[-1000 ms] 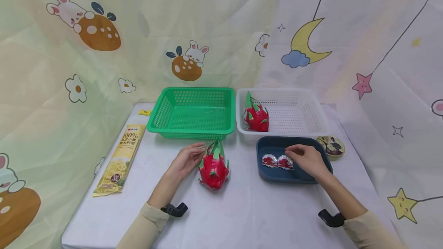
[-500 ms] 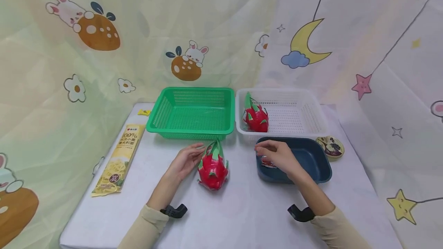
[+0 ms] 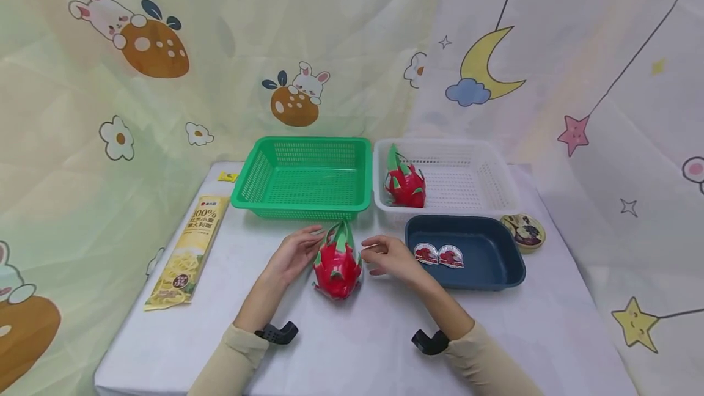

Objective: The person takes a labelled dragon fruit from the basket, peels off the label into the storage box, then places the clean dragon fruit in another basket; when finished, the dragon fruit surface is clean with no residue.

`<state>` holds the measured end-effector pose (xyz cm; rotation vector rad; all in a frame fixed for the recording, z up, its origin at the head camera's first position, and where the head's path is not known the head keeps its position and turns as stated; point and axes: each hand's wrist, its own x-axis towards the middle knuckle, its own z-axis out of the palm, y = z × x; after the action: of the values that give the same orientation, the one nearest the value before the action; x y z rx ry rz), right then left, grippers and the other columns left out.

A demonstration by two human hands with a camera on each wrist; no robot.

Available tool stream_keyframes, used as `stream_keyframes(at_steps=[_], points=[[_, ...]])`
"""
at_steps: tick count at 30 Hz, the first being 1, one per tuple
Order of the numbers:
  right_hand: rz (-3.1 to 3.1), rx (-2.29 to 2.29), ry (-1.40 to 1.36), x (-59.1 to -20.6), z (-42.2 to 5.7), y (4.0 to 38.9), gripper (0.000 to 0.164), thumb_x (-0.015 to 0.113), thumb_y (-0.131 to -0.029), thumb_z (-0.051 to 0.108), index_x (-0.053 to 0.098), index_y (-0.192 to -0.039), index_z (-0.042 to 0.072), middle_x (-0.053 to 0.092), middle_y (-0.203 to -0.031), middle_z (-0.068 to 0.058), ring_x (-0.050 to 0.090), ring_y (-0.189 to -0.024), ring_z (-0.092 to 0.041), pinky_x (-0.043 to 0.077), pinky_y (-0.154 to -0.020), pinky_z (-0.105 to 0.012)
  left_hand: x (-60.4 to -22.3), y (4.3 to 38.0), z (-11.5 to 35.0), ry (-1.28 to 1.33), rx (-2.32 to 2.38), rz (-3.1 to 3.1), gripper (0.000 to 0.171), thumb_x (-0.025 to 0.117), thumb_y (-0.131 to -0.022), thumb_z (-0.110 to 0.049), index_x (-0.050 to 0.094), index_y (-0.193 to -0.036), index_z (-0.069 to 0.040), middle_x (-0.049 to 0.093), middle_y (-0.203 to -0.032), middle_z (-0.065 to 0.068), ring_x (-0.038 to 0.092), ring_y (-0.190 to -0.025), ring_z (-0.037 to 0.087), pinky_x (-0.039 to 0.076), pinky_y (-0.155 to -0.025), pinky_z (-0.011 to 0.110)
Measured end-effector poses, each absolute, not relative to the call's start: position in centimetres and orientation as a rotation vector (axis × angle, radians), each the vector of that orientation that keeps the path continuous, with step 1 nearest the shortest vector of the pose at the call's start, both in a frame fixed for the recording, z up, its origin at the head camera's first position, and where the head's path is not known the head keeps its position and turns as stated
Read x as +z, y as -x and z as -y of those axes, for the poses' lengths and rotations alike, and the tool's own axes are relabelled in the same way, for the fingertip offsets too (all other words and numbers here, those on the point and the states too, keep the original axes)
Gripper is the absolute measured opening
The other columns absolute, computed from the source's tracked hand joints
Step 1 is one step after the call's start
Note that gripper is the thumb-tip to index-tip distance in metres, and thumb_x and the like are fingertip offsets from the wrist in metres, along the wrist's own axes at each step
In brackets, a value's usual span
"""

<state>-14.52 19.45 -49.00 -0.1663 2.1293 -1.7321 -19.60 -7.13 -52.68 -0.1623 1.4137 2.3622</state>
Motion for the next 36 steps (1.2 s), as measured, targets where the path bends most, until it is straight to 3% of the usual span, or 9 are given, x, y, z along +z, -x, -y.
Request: stream_keyframes(at_steps=[4,10,20,29,36], points=[[-2.054,-1.779,0.086,-50.3,-18.4,14.7,0.052,0.066,-0.102,0.014,0.049,-0.143,-0.012,0.07,-0.125,-0.028,0.071,-0.106,-0.034,0.058,-0.089,-0.06,-52.7,19.7,7.1,0.155,2.359,-1.421,0.047,0.054,-0.103,0.001,0.043,-0.147,0.014,0.046,-0.147,0.029,0.051,-0.136,0.036,0.036,-0.122,0.045],[-2.067,-1.819,-0.004,-51.4,-17.8,14.5,0.051,0.071,-0.099,0.016,0.054,-0.139,-0.011,0.075,-0.113,-0.021,0.073,-0.096,-0.023,0.062,-0.084,-0.055,-52.7,19.5,7.1,0.147,2.352,-1.409,0.05,0.051,-0.104,0.001,0.038,-0.15,0.015,0.043,-0.151,0.03,0.048,-0.14,0.037,0.035,-0.123,0.045],[-2.172,-1.847,-0.127,-50.9,-17.9,14.4,0.043,0.077,-0.094,0.014,0.066,-0.13,-0.006,0.078,-0.103,-0.017,0.078,-0.09,-0.029,0.064,-0.085,-0.04,-52.4,19.4,6.9,0.143,2.379,-1.38,0.05,0.05,-0.102,0.004,0.038,-0.15,0.015,0.043,-0.15,0.031,0.049,-0.139,0.035,0.033,-0.124,0.044],[-2.19,-1.939,-0.225,-50.9,-17.1,14.3,0.042,0.08,-0.09,0.009,0.069,-0.127,-0.008,0.078,-0.095,-0.018,0.078,-0.084,-0.033,0.062,-0.087,-0.049,-52.6,19.1,6.9,0.129,2.395,-1.404,0.049,0.05,-0.102,0.004,0.039,-0.148,0.016,0.043,-0.15,0.033,0.051,-0.136,0.033,0.03,-0.125,0.047],[-2.203,-1.971,-0.317,-50.7,-17.2,13.9,0.042,0.084,-0.087,0.011,0.072,-0.123,-0.006,0.079,-0.092,-0.017,0.078,-0.079,-0.03,0.065,-0.078,-0.04,-52.3,19.0,7.0,0.089,2.372,-1.408,0.048,0.051,-0.103,0.002,0.038,-0.147,0.016,0.045,-0.15,0.031,0.056,-0.133,0.032,0.038,-0.121,0.045]])
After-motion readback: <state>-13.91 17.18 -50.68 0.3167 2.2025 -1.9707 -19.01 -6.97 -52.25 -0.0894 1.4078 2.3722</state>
